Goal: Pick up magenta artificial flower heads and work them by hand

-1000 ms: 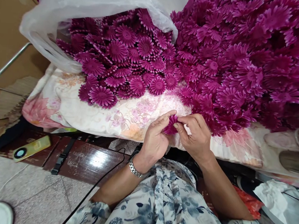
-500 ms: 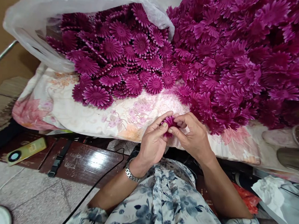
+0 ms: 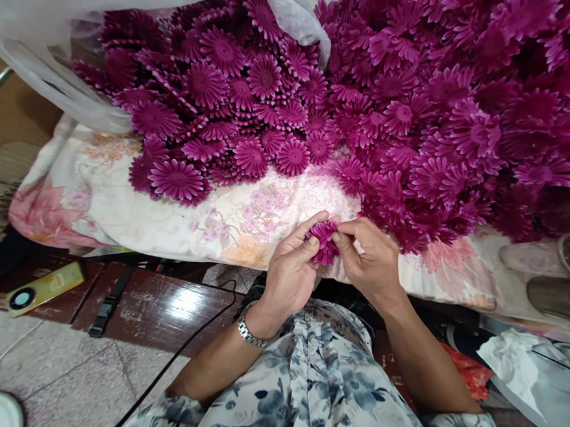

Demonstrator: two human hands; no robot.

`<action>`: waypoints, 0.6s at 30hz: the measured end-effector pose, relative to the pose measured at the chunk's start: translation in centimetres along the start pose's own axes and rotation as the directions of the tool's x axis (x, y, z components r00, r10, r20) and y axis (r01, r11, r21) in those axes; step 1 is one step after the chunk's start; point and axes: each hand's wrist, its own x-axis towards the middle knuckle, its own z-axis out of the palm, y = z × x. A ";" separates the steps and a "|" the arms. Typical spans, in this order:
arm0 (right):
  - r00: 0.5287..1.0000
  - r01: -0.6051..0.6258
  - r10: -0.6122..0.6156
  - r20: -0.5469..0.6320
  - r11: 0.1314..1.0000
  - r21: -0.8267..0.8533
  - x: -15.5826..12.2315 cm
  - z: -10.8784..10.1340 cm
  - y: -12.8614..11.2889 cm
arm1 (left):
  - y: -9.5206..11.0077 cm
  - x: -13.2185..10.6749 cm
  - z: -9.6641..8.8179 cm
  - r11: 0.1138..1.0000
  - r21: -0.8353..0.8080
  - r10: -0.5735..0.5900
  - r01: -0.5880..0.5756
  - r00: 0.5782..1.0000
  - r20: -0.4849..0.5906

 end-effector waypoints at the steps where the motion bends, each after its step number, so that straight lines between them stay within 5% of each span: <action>1: 0.998 -0.023 0.021 -0.055 0.999 -0.034 0.1 -0.2 0.4 | 0.1 0.0 -0.1 1.000 0.007 0.027 -0.027 0.999 -0.018; 4: 0.982 -0.055 0.005 -0.191 0.964 -0.260 0.5 -1.0 1.9 | 0.6 0.2 -0.4 0.994 0.036 0.105 -0.103 0.992 -0.076; 7: 0.986 -0.031 -0.034 -0.163 0.924 -0.381 0.8 -1.7 2.4 | 1.0 0.4 -0.6 0.989 0.067 0.141 -0.134 0.984 -0.113; 10: 0.986 -0.019 -0.029 -0.166 0.959 -0.281 0.9 -1.7 1.4 | 0.8 0.5 -0.4 0.988 0.076 0.141 -0.132 0.983 -0.119; 15: 0.989 -0.071 0.059 0.132 0.993 0.089 0.5 -0.2 -0.8 | 0.2 0.0 0.4 0.999 0.024 0.046 -0.045 0.998 -0.037; 18: 0.988 -0.114 0.099 0.120 0.985 0.126 0.3 0.6 -1.0 | -0.1 -0.2 0.4 0.999 0.039 0.035 -0.036 0.999 0.008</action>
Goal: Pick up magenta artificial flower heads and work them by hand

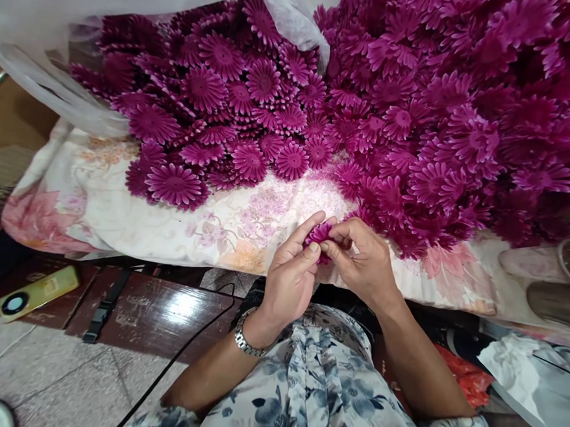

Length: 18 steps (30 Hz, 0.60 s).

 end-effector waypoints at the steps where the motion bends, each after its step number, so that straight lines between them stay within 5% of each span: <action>1: 1.000 0.007 -0.007 -0.008 1.000 -0.003 0.0 0.1 0.1 | -0.1 0.0 0.0 1.000 0.010 0.007 -0.007 1.000 0.004; 5: 0.976 0.068 -0.110 -0.189 0.974 -0.215 0.7 -1.6 1.7 | -0.1 0.5 -0.2 0.999 0.020 0.050 -0.050 0.999 -0.019; 8: 0.894 -0.011 -0.246 -0.374 0.823 -0.568 1.5 -4.9 3.5 | 0.1 1.0 -0.2 0.998 0.005 0.067 -0.067 0.996 -0.065; 11: 0.880 -0.106 -0.243 -0.408 0.738 -0.667 1.7 -7.2 3.8 | 0.3 1.5 0.0 0.999 -0.006 0.048 -0.049 0.995 -0.090; 13: 0.902 -0.046 -0.219 -0.372 0.808 -0.587 1.3 -7.0 3.0 | 0.3 1.6 0.5 1.000 0.001 0.022 -0.022 0.997 -0.076; 16: 0.988 0.080 -0.118 -0.103 0.946 -0.314 0.6 -4.6 1.2 | 0.1 1.4 1.3 0.999 -0.007 -0.037 0.036 0.999 -0.039; 18: 0.998 0.069 -0.067 0.017 0.984 -0.162 0.3 -2.9 0.7 | 0.0 1.3 1.8 0.997 -0.027 -0.068 0.068 0.998 -0.008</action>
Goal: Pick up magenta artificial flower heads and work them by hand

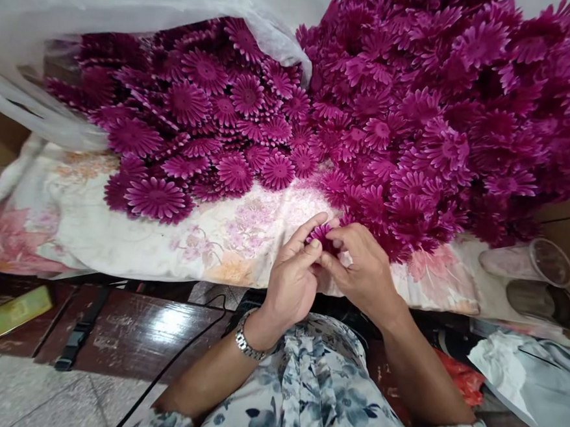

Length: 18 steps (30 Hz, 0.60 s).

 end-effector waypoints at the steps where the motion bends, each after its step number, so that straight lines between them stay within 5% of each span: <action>1: 1.000 -0.022 0.022 0.011 0.998 0.054 0.0 0.5 -0.2 | -0.1 -0.1 0.1 1.000 -0.009 -0.005 0.005 1.000 0.017; 7: 0.999 -0.038 0.038 0.004 0.994 0.106 0.0 1.2 0.2 | -0.7 0.1 -0.5 1.000 -0.013 0.022 -0.021 0.996 0.090; 12: 0.983 0.052 -0.089 -0.160 0.973 -0.224 1.4 -0.1 1.4 | -0.8 0.2 -1.0 0.999 0.002 0.040 -0.040 0.999 0.036; 15: 0.942 -0.044 -0.127 -0.312 0.872 -0.487 3.7 -2.5 3.0 | -0.4 0.1 -1.2 1.000 -0.011 0.028 -0.028 1.000 -0.001; 18: 0.940 -0.133 -0.059 -0.335 0.843 -0.522 5.1 -4.1 3.5 | -0.1 0.2 -1.2 1.000 -0.021 0.021 -0.021 1.000 -0.017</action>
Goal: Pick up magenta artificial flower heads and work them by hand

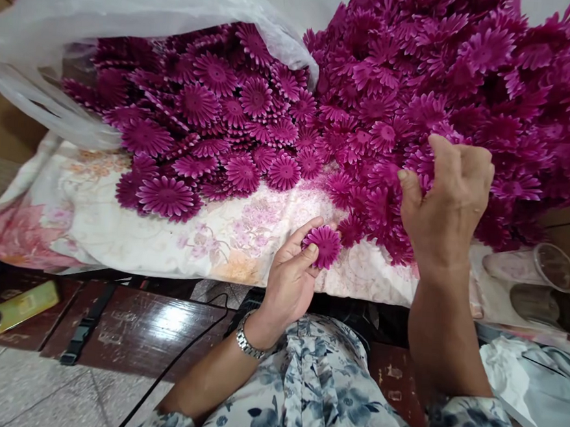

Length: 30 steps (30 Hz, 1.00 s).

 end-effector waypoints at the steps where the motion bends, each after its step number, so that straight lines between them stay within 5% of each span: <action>1: 0.999 0.010 -0.014 0.044 0.997 0.076 -0.1 -0.1 -0.2 | 0.1 0.0 0.0 1.000 -0.004 0.003 -0.003 1.000 -0.005; 5: 0.899 0.044 -0.259 0.352 0.855 0.517 -3.0 0.4 -3.0 | 0.2 0.1 0.3 1.000 -0.027 0.000 0.000 1.000 -0.004; 7: 0.865 -0.019 -0.284 0.414 0.806 0.592 -4.6 1.0 -4.3 | 0.1 0.1 0.4 0.999 -0.035 -0.006 0.007 1.000 0.025; 10: 0.872 -0.059 -0.254 0.418 0.794 0.606 -5.5 1.6 -4.8 | -0.1 0.1 0.4 1.000 -0.025 0.005 -0.004 0.998 0.055; 13: 0.913 0.033 -0.232 0.335 0.862 0.507 -4.3 1.7 -3.6 | -0.2 0.1 0.3 0.999 -0.023 0.029 -0.028 0.999 0.037; 16: 0.986 0.035 -0.066 0.154 0.980 0.196 -1.5 1.2 -1.4 | -0.1 0.2 0.1 1.000 0.001 0.017 -0.017 1.000 -0.001; 20: 0.991 -0.024 0.029 0.129 0.999 -0.039 0.7 0.2 0.0 | 0.3 0.4 0.0 1.000 0.027 0.006 -0.005 0.999 -0.042; 23: 0.950 0.063 -0.141 0.279 0.961 0.270 -0.7 0.3 -1.6 | 0.4 0.4 0.2 1.000 0.023 0.015 -0.013 0.999 -0.053; 25: 0.875 0.069 -0.286 0.391 0.873 0.483 -2.5 0.7 -3.1 | 0.4 0.4 0.4 1.000 0.019 0.009 -0.009 0.999 -0.037; 30: 0.860 0.039 -0.331 0.390 0.803 0.595 -4.5 1.7 -4.6 | -0.1 0.4 0.5 0.999 0.022 0.032 -0.032 0.999 -0.001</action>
